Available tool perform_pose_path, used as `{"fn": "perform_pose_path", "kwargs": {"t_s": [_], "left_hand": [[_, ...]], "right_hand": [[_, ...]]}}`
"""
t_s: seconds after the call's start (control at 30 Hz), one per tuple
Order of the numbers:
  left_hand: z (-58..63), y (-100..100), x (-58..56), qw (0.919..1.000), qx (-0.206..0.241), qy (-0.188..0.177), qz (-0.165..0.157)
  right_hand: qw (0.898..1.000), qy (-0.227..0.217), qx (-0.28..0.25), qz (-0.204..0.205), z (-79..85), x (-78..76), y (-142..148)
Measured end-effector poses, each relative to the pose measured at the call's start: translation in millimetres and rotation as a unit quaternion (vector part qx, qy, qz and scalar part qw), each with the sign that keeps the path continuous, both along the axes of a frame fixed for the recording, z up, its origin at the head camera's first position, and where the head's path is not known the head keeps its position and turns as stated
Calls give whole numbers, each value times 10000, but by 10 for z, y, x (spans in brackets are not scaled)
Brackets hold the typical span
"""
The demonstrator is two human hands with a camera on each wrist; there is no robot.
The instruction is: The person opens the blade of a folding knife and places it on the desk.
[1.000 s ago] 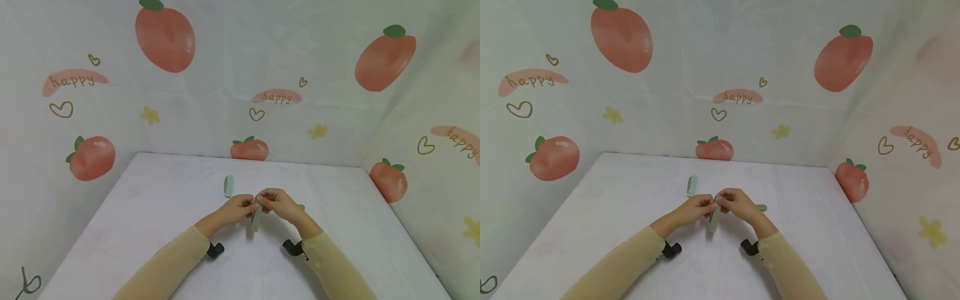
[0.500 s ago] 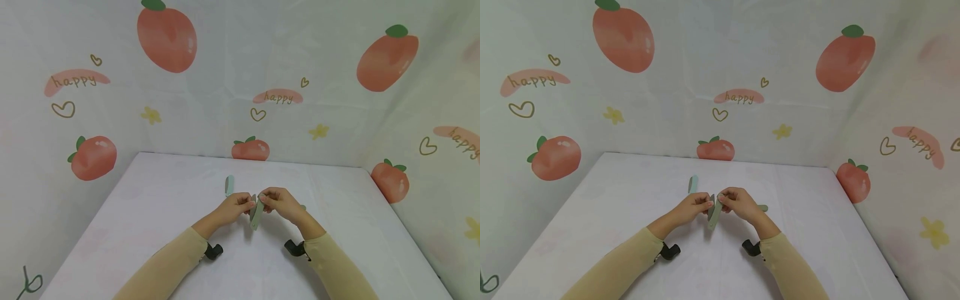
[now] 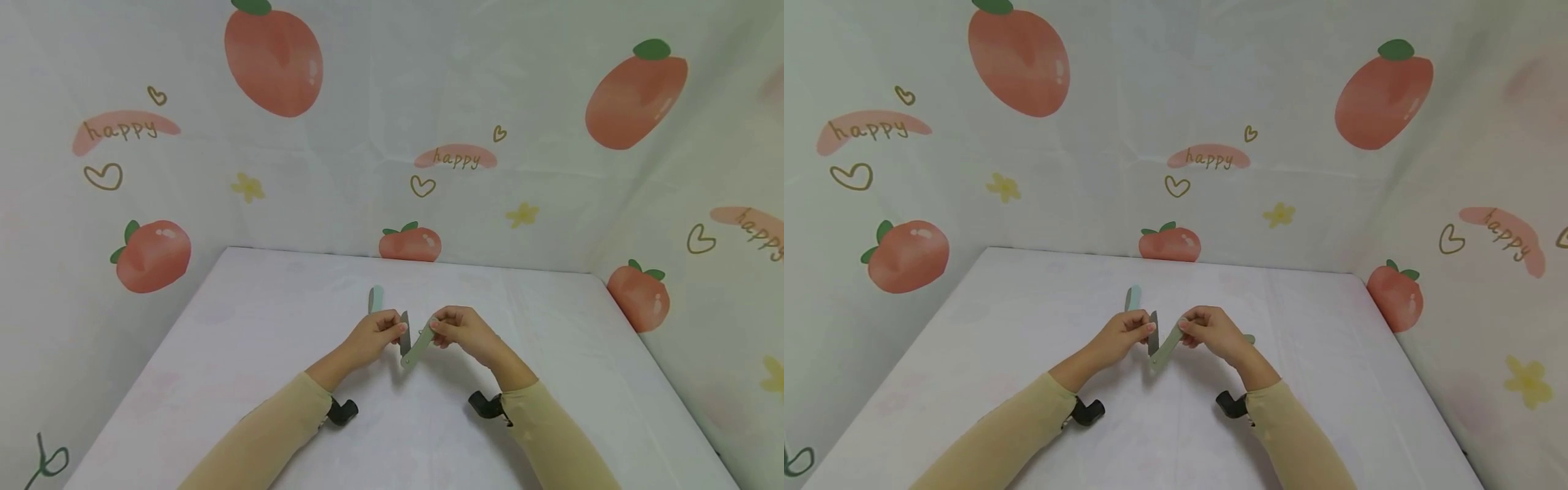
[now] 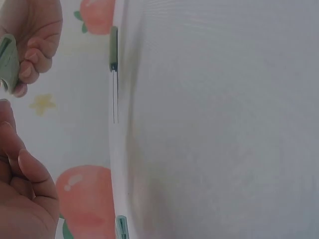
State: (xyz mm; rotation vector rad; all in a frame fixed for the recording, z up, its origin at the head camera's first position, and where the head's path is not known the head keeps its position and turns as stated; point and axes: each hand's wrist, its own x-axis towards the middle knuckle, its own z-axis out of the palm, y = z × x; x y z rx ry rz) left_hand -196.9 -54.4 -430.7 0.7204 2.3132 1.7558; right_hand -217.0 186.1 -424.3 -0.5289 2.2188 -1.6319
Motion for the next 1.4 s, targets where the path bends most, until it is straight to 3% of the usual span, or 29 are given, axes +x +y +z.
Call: {"fn": "perform_pose_path", "kwargs": {"t_s": [0.17, 0.4, 0.6, 0.8, 1.0, 1.17, 1.4], "left_hand": [[-217, -30, -119, 9995, 228, 17, 226], [-243, -69, -144, 9951, 723, 103, 661], [-241, -91, -155, 9938, 706, 141, 844], [-213, -157, -150, 9984, 168, -129, 521], [-180, -225, -184, 9969, -487, -619, 65], [-137, -246, -206, 9934, -589, -957, -220], [-141, -248, -217, 9928, -452, -1057, -351]], "right_hand": [[9998, -160, -144, 13, -7, 0, 64], [9984, -415, -367, -113, -40, -21, 153], [9973, -555, -450, -194, -42, -25, 169], [9987, -502, -31, -110, -25, -19, 150], [9970, -450, 554, 307, -4, -14, 124], [9953, -485, 631, 551, 6, -15, 127], [9938, -468, 740, 691, 33, -17, 120]]}}
